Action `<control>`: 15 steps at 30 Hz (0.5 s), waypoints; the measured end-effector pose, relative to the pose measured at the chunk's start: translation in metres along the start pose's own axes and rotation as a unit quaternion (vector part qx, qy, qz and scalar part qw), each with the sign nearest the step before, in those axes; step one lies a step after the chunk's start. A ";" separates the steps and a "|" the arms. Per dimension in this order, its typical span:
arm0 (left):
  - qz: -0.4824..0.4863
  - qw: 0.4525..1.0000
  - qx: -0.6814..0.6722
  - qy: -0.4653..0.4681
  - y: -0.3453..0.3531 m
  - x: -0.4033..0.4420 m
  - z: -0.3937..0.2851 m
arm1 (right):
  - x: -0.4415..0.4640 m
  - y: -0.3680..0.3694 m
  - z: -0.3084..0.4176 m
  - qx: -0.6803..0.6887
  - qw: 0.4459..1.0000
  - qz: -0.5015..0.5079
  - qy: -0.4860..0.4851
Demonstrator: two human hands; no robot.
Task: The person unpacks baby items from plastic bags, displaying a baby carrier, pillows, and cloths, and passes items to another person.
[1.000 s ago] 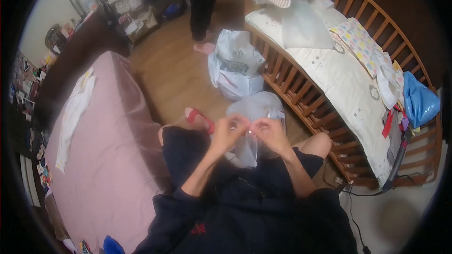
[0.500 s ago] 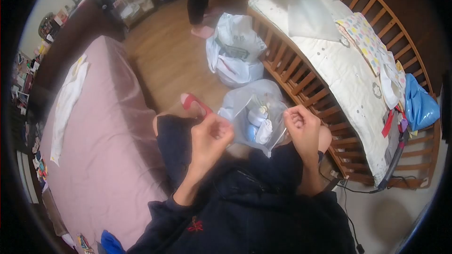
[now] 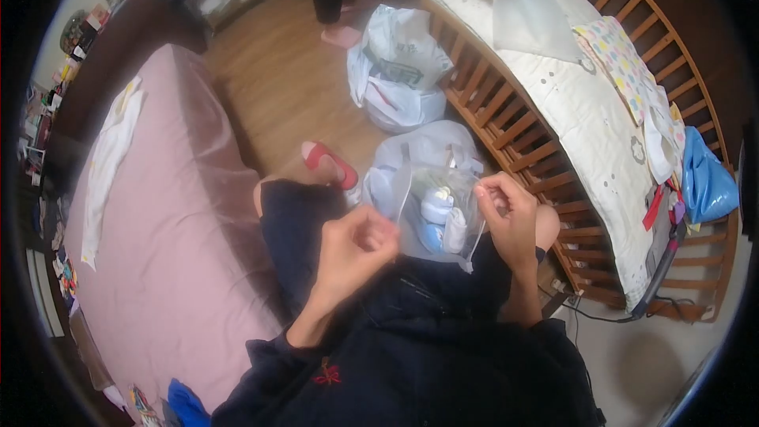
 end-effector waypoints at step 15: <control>0.070 0.997 -0.003 -0.039 0.001 -0.024 0.011 | 0.037 0.030 0.030 -0.012 0.982 0.125 -0.139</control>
Point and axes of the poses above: each hand's wrist, its own x-axis towards the middle knuckle, its own y-axis out of the palm, z = x × y, the point moved 5 cm from there along x, towards the middle knuckle, and after that the axes turned 1 degree about -x, right-handed, at the moved point
